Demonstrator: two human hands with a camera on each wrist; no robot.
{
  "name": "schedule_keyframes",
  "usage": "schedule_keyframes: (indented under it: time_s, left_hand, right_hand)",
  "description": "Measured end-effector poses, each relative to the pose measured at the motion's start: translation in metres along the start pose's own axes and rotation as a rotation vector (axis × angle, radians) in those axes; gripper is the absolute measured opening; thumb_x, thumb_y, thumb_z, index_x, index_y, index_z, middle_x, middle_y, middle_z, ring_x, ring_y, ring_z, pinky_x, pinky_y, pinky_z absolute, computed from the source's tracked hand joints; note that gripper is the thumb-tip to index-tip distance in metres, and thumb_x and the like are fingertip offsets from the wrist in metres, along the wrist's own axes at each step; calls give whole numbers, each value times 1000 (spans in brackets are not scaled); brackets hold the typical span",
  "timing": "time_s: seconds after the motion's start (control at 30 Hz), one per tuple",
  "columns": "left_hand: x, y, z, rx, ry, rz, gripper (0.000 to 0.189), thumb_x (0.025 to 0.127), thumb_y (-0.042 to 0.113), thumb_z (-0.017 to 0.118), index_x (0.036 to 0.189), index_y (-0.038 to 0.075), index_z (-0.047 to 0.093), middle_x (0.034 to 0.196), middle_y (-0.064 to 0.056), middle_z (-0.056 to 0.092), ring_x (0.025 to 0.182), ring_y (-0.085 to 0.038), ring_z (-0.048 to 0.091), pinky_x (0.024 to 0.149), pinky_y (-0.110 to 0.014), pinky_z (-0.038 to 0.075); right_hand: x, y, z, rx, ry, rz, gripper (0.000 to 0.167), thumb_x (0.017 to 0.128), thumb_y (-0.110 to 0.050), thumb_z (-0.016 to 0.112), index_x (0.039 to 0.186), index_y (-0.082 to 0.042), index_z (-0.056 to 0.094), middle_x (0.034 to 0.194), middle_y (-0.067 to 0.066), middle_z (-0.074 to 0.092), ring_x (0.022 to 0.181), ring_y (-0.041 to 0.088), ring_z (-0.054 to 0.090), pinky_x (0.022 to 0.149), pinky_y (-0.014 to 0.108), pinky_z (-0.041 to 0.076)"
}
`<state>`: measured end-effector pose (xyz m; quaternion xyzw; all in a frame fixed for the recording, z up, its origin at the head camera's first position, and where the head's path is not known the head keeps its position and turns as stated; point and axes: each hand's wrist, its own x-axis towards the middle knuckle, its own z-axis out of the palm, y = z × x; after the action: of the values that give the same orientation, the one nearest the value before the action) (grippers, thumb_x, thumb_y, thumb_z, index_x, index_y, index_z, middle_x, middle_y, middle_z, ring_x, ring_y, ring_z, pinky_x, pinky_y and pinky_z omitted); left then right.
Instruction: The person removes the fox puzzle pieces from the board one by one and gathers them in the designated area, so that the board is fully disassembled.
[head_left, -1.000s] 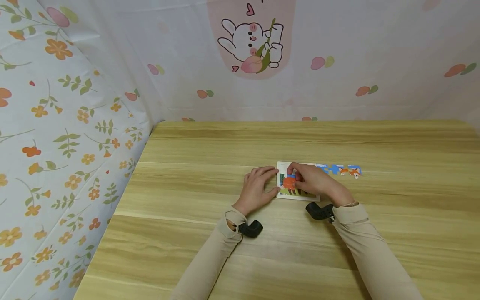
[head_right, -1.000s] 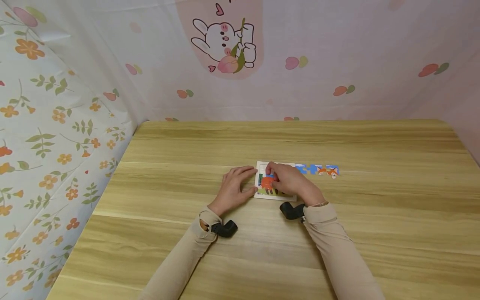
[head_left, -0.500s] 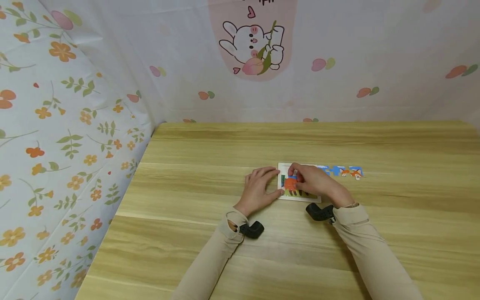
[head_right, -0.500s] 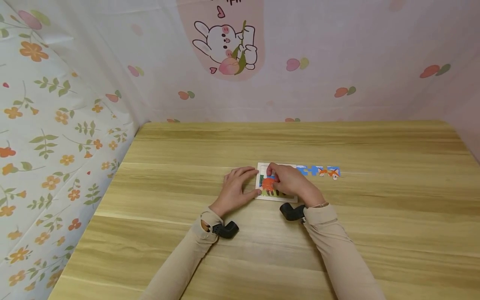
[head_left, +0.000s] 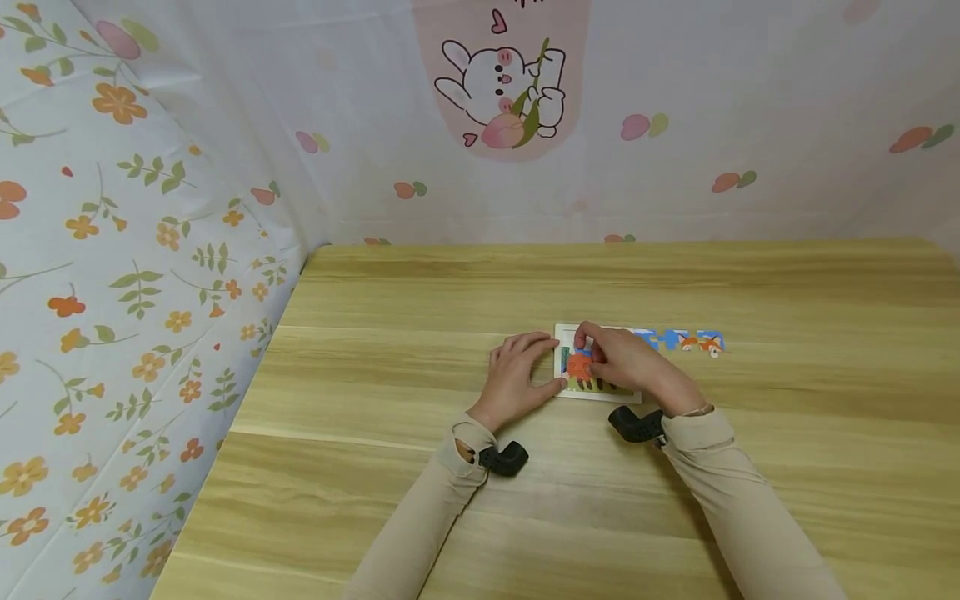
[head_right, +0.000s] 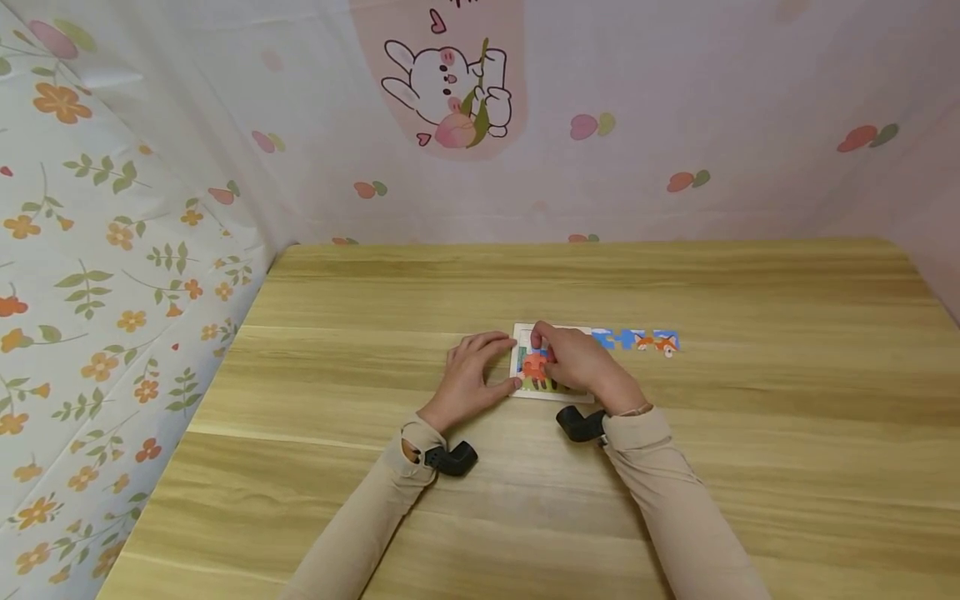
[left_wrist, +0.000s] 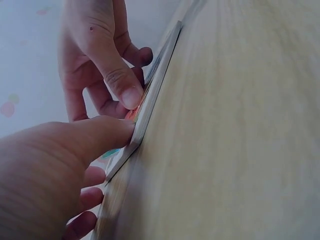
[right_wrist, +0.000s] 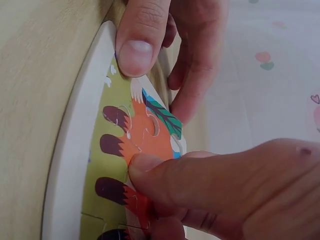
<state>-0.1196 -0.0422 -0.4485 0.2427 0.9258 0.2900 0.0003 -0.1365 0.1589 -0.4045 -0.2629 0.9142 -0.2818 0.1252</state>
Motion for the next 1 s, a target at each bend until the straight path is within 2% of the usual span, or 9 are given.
schedule_keyframes:
  time_s: [0.2, 0.37, 0.53, 0.8, 1.0]
  left_hand:
    - [0, 0, -2, 2, 2, -4, 55, 83, 39, 67, 130, 16, 55, 136, 1, 46, 122, -18, 37, 92, -40, 28]
    - [0, 0, -2, -3, 6, -2, 54, 83, 40, 68, 130, 16, 55, 136, 1, 46, 121, -18, 38, 91, -40, 28]
    - [0, 1, -2, -14, 8, -4, 55, 82, 39, 69, 130, 16, 56, 135, 1, 47, 121, -17, 38, 91, -40, 28]
    - [1, 2, -2, -15, 14, -13, 54, 81, 39, 70, 128, 16, 58, 134, 1, 48, 121, -18, 39, 90, -39, 29]
    - [1, 2, -1, -16, 10, -14, 54, 81, 38, 70, 128, 16, 58, 134, 1, 48, 120, -18, 39, 91, -40, 29]
  right_hand:
    - [1, -4, -1, -15, 9, 26, 24, 80, 6, 63, 95, -4, 48, 64, 2, 46, 53, 15, 39, 51, 29, 32]
    - [1, -5, 1, -68, 43, 38, 25, 77, 5, 67, 93, -6, 51, 74, 5, 47, 62, 19, 42, 54, 31, 34]
    - [1, -4, 2, -101, 79, 13, 25, 75, 3, 70, 91, -5, 54, 81, 6, 50, 70, 20, 46, 61, 35, 39]
    - [2, -3, 1, -93, 88, -25, 24, 75, 4, 71, 88, -6, 53, 74, 2, 51, 64, 17, 46, 59, 34, 39]
    - [0, -1, 1, -79, 119, -48, 25, 73, 3, 74, 86, -7, 55, 74, 2, 56, 63, 16, 49, 59, 33, 41]
